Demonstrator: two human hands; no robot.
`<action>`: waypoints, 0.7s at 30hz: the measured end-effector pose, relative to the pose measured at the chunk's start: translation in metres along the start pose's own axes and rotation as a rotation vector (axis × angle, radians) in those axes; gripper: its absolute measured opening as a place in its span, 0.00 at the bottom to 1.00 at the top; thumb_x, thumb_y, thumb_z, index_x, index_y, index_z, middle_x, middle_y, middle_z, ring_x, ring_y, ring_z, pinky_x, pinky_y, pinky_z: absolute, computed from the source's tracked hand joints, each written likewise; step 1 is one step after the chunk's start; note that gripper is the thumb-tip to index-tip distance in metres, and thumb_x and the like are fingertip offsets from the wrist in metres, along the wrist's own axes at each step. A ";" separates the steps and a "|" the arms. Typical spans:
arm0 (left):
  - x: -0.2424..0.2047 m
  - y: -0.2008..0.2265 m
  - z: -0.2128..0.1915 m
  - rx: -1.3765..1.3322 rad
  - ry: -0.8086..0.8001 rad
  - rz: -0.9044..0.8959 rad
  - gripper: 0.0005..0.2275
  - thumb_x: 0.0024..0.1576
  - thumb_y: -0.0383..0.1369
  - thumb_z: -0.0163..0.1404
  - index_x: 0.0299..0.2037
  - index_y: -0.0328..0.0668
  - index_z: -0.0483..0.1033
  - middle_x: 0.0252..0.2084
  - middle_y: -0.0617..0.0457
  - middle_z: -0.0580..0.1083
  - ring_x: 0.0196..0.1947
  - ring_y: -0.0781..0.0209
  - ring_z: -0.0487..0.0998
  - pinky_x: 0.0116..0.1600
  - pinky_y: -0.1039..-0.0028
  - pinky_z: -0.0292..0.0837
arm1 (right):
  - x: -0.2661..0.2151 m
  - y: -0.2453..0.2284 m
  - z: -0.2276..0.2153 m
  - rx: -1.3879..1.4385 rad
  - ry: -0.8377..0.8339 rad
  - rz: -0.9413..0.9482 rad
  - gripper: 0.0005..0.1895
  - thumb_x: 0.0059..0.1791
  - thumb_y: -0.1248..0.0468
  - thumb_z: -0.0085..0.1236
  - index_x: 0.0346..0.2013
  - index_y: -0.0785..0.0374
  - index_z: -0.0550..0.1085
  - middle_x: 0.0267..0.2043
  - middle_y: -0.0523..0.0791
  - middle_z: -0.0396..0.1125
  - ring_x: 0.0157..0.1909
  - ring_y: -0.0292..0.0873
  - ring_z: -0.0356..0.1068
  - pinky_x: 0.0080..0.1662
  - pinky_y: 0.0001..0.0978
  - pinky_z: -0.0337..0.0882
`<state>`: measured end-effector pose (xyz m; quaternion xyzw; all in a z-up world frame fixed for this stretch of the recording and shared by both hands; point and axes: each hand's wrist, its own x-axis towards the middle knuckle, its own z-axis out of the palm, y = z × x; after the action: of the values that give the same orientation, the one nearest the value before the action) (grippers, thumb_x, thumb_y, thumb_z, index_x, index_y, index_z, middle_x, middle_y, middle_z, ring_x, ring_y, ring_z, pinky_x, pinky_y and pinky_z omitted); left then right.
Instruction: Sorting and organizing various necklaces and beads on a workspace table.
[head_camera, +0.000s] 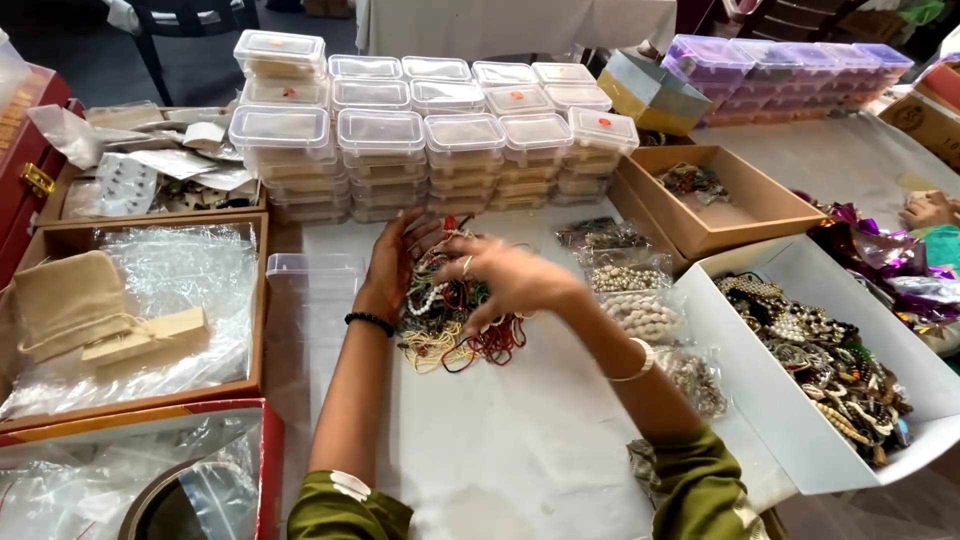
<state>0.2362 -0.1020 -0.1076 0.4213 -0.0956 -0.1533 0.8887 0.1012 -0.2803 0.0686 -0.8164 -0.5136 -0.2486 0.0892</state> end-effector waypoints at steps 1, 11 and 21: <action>-0.004 0.001 0.004 0.000 0.005 -0.002 0.28 0.66 0.50 0.38 0.69 0.39 0.62 0.62 0.41 0.73 0.61 0.50 0.75 0.64 0.62 0.71 | -0.010 0.012 0.019 0.005 -0.001 0.000 0.31 0.29 0.51 0.78 0.45 0.56 0.83 0.53 0.51 0.74 0.51 0.53 0.75 0.51 0.43 0.75; 0.000 -0.004 -0.002 -0.031 0.032 0.005 0.24 0.64 0.45 0.44 0.66 0.40 0.65 0.57 0.45 0.75 0.52 0.56 0.78 0.57 0.68 0.76 | -0.091 0.114 0.015 0.162 0.270 0.913 0.22 0.39 0.68 0.75 0.47 0.55 0.82 0.46 0.46 0.78 0.46 0.39 0.78 0.51 0.32 0.76; -0.001 -0.024 0.001 0.017 0.094 0.166 0.18 0.67 0.37 0.45 0.61 0.34 0.68 0.52 0.43 0.74 0.47 0.58 0.79 0.53 0.71 0.77 | -0.041 0.061 -0.014 -0.178 0.126 0.855 0.33 0.39 0.67 0.75 0.58 0.46 0.76 0.65 0.47 0.66 0.65 0.51 0.64 0.61 0.40 0.70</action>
<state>0.2308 -0.1166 -0.1261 0.4264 -0.0897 -0.0581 0.8982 0.1358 -0.3463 0.0671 -0.9433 -0.0997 -0.2818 0.1446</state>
